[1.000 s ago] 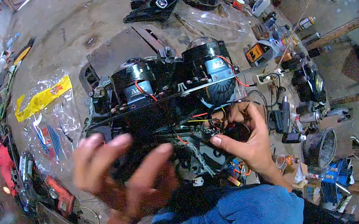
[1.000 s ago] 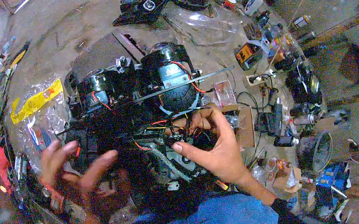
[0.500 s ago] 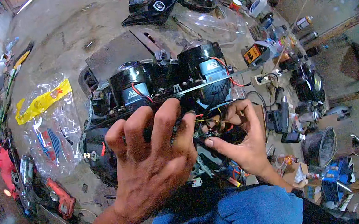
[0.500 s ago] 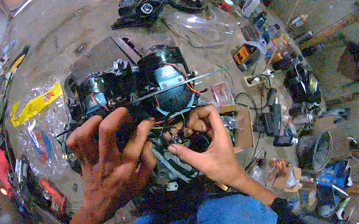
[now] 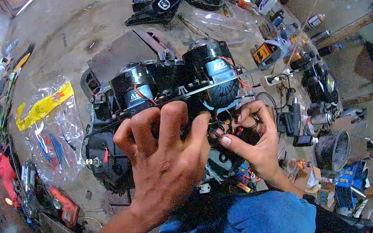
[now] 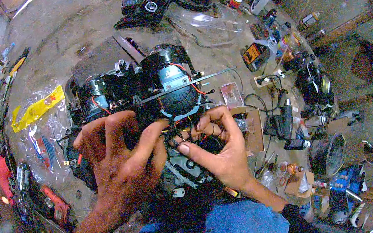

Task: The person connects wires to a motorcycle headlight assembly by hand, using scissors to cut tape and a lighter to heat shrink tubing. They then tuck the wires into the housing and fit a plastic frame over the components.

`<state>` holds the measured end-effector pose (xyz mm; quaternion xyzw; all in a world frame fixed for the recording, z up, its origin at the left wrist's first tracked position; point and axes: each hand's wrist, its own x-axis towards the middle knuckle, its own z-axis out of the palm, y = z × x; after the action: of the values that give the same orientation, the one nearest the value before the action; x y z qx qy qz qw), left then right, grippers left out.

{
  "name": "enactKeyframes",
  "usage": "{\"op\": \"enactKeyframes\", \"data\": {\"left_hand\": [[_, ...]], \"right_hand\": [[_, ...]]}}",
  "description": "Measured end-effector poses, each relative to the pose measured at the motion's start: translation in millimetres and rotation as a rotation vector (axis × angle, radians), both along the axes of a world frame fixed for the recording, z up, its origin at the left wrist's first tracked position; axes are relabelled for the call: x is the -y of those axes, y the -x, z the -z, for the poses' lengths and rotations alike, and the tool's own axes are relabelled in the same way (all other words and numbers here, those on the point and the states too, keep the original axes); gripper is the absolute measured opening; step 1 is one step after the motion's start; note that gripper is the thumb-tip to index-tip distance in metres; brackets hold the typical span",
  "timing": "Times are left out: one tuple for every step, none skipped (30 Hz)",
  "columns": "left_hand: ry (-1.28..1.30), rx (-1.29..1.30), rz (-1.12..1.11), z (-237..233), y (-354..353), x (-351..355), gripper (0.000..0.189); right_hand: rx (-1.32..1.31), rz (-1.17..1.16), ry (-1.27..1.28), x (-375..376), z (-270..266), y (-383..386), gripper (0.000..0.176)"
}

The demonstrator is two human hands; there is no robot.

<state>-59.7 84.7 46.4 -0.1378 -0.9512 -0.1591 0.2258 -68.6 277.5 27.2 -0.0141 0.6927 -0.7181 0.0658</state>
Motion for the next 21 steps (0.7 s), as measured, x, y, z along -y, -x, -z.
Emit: {"op": "enactKeyframes", "data": {"left_hand": [[-0.006,0.007,-0.007,0,0,-1,0.032],[-0.012,0.014,-0.013,-1,0,-2,0.031],[-0.019,0.020,-0.019,-2,1,-3,0.030],[-0.017,0.014,-0.023,-1,1,-5,0.029],[-0.015,0.008,-0.028,0,1,-6,0.029],[-0.013,0.003,-0.034,1,0,-7,0.029],[-0.015,-0.003,-0.038,3,0,-7,0.029],[-0.018,-0.010,-0.043,4,-1,-8,0.029],[-0.020,-0.017,-0.047,5,-1,-9,0.028],[-0.025,-0.011,-0.050,5,-1,-9,0.028],[-0.030,-0.005,-0.053,5,0,-10,0.029],[-0.034,0.000,-0.056,5,0,-11,0.029],[-0.038,0.011,-0.061,4,0,-11,0.029],[-0.043,0.021,-0.066,3,-1,-12,0.029],[-0.047,0.032,-0.071,3,-1,-13,0.029],[-0.043,0.033,-0.076,3,-1,-13,0.029],[-0.038,0.034,-0.081,3,-1,-14,0.029],[-0.034,0.035,-0.086,3,-1,-14,0.029],[-0.040,0.030,-0.088,3,-1,-15,0.029],[-0.046,0.025,-0.090,4,-1,-16,0.029],[-0.051,0.020,-0.093,4,-1,-16,0.028]], "right_hand": [[-0.014,0.002,-0.019,-1,1,0,0.046],[-0.028,0.004,-0.037,-1,2,0,0.046],[-0.018,0.005,-0.011,-1,3,0,0.046],[-0.007,0.008,0.016,-1,5,0,0.046],[0.003,0.010,0.043,-1,6,0,0.047],[-0.001,0.010,0.019,-1,7,0,0.047],[-0.004,0.011,-0.006,-2,8,1,0.048],[-0.009,0.011,-0.031,-3,9,1,0.048],[-0.009,0.021,-0.038,-3,9,1,0.049],[-0.009,0.030,-0.044,-3,10,1,0.049],[-0.009,0.039,-0.049,-2,10,1,0.049],[-0.012,0.038,-0.051,-1,9,1,0.049],[-0.016,0.037,-0.054,-1,7,1,0.049],[-0.020,0.035,-0.058,0,6,2,0.049],[-0.039,0.033,-0.058,-1,6,2,0.049],[-0.058,0.030,-0.056,-1,6,2,0.048],[-0.078,0.027,-0.055,0,6,3,0.048],[-0.084,0.026,-0.063,0,6,3,0.047],[-0.092,0.026,-0.071,0,5,3,0.047],[-0.100,0.026,-0.080,0,4,3,0.046],[-0.083,0.026,-0.061,0,4,3,0.046]]}}
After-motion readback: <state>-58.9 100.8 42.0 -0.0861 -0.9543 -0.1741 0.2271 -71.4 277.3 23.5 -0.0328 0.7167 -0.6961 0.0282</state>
